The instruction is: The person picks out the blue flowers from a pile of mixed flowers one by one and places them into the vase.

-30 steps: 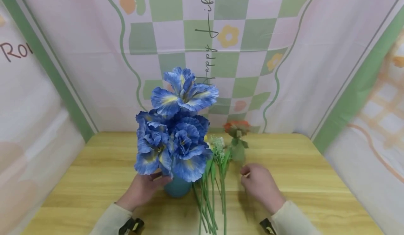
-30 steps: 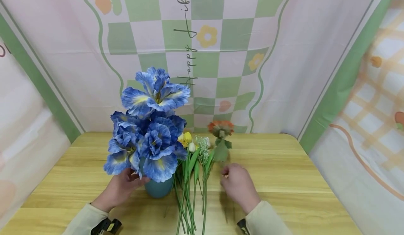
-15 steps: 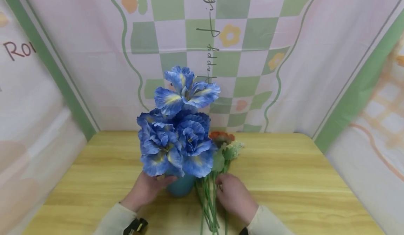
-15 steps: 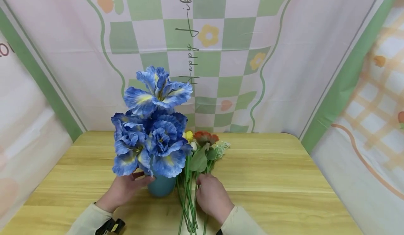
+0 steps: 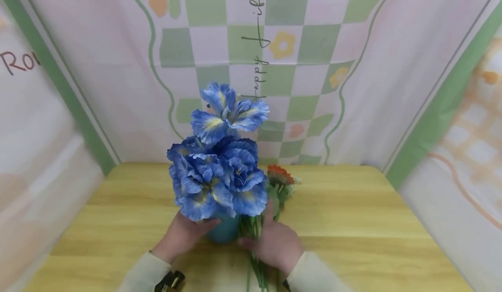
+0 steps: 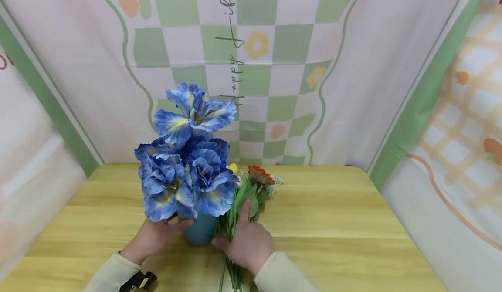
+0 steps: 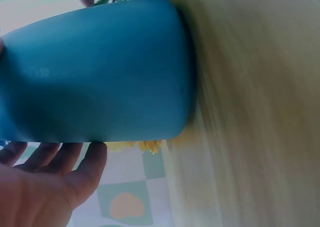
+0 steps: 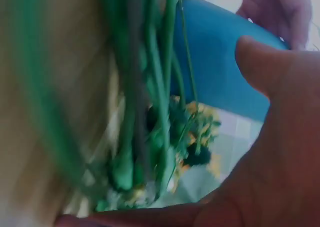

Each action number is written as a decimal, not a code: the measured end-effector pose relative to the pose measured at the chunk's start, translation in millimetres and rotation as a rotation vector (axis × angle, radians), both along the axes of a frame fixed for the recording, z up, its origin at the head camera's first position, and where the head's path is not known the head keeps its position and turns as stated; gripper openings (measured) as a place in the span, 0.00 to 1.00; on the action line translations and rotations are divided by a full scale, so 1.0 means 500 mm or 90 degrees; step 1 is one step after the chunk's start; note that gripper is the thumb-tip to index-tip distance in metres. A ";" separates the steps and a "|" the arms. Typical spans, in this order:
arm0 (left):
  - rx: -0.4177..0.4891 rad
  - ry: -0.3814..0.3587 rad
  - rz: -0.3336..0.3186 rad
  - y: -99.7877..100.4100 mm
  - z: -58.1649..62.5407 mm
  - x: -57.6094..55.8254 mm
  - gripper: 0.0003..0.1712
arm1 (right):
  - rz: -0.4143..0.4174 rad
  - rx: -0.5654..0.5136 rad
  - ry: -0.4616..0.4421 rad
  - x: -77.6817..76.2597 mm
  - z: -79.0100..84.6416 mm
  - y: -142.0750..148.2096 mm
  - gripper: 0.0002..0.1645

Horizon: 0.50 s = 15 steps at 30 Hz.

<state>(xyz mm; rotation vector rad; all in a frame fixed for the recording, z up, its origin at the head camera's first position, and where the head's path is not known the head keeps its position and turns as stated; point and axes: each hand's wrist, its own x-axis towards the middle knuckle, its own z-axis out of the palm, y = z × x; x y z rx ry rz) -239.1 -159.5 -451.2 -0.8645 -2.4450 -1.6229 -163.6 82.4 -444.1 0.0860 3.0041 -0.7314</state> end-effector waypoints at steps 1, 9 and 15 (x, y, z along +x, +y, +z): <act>-0.008 -0.002 0.000 0.000 0.000 0.000 0.47 | 0.001 0.010 0.012 -0.002 -0.003 -0.011 0.81; -0.014 -0.010 -0.023 0.000 0.002 -0.004 0.50 | -0.027 0.131 0.056 -0.022 -0.013 -0.058 0.51; -0.011 -0.027 -0.023 -0.008 0.005 -0.006 0.49 | -0.047 0.205 0.068 -0.036 -0.022 -0.071 0.24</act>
